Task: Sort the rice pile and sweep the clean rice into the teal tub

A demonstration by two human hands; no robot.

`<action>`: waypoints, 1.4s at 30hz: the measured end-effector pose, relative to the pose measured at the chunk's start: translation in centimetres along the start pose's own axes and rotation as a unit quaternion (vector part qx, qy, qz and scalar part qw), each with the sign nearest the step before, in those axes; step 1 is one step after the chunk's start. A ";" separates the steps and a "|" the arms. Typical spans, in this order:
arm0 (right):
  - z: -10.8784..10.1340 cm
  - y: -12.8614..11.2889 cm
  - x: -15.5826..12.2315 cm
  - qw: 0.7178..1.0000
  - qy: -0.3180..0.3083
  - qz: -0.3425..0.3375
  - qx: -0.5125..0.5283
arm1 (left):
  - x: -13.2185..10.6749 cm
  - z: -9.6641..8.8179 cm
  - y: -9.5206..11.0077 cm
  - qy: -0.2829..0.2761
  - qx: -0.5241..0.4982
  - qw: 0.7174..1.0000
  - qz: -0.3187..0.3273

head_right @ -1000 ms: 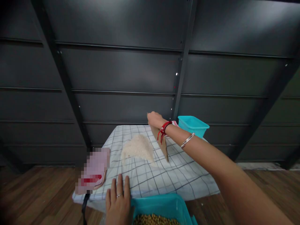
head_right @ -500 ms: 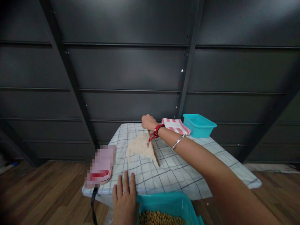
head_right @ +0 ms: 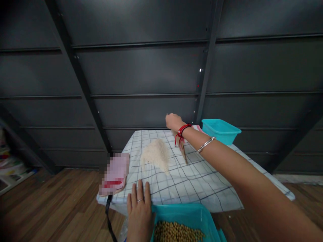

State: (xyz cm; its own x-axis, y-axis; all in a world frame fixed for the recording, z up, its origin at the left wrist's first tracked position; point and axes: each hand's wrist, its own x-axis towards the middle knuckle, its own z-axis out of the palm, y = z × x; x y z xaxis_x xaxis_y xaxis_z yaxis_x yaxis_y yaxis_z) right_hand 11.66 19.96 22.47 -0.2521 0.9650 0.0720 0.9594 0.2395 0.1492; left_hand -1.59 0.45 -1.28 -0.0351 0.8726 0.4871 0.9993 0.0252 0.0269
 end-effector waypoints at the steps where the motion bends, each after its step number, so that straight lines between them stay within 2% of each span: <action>1: 0.4 0.1 -0.1 1.000 -0.001 0.007 -0.001 | 0.0 0.2 0.1 0.006 -0.001 1.000 -0.008; 4: 1.5 -0.4 0.0 1.000 -0.004 0.020 -0.001 | -0.1 0.8 0.3 0.021 -0.005 1.000 -0.018; 7: 2.1 -2.2 0.9 1.000 -0.007 0.014 0.007 | -0.1 1.0 0.3 0.017 -0.002 1.000 -0.014; 12: 1.5 -5.4 1.9 1.000 0.002 -0.016 0.024 | -0.1 0.8 0.3 0.013 -0.002 1.000 -0.015; 15: 0.9 -6.1 1.8 0.999 0.013 -0.032 0.028 | -0.1 1.0 0.4 0.032 -0.008 0.999 -0.018; 18: 0.2 -5.5 1.5 0.999 0.025 -0.041 0.026 | -0.2 1.3 0.4 0.043 -0.011 0.999 -0.018; 23: -2.1 -2.5 0.3 0.996 0.063 -0.058 0.008 | -0.2 1.7 0.3 0.041 -0.012 0.999 -0.018; 26: -3.0 -0.6 -1.5 0.992 0.099 -0.080 -0.003 | -0.2 1.5 0.3 0.037 -0.010 0.999 -0.020; 28: -2.8 0.4 -3.3 0.986 0.119 -0.115 -0.018 | -0.2 1.4 0.3 0.035 -0.011 0.999 -0.021; 31: -1.2 1.2 -5.8 0.964 0.133 -0.220 -0.068 | -0.3 1.2 0.4 0.045 -0.007 0.999 -0.021; 35: 1.5 1.4 -8.1 0.904 0.199 -0.356 -0.128 | -0.2 1.2 0.5 0.062 0.000 0.998 -0.018; 38: 2.4 0.9 -8.9 0.864 0.263 -0.404 -0.143 | -0.1 0.9 0.5 0.065 0.008 0.998 -0.018; 42: 2.6 0.1 -9.3 0.843 0.280 -0.434 -0.153 | 0.0 -0.2 0.1 0.051 0.021 0.998 0.006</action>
State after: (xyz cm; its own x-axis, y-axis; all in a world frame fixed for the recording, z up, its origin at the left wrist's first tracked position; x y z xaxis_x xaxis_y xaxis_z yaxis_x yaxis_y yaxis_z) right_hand 14.47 11.26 19.24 -0.9441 0.2192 0.2462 0.3275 0.7078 0.6259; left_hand -1.46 0.39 -1.06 -0.0214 0.8193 0.5730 0.9992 0.0368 -0.0154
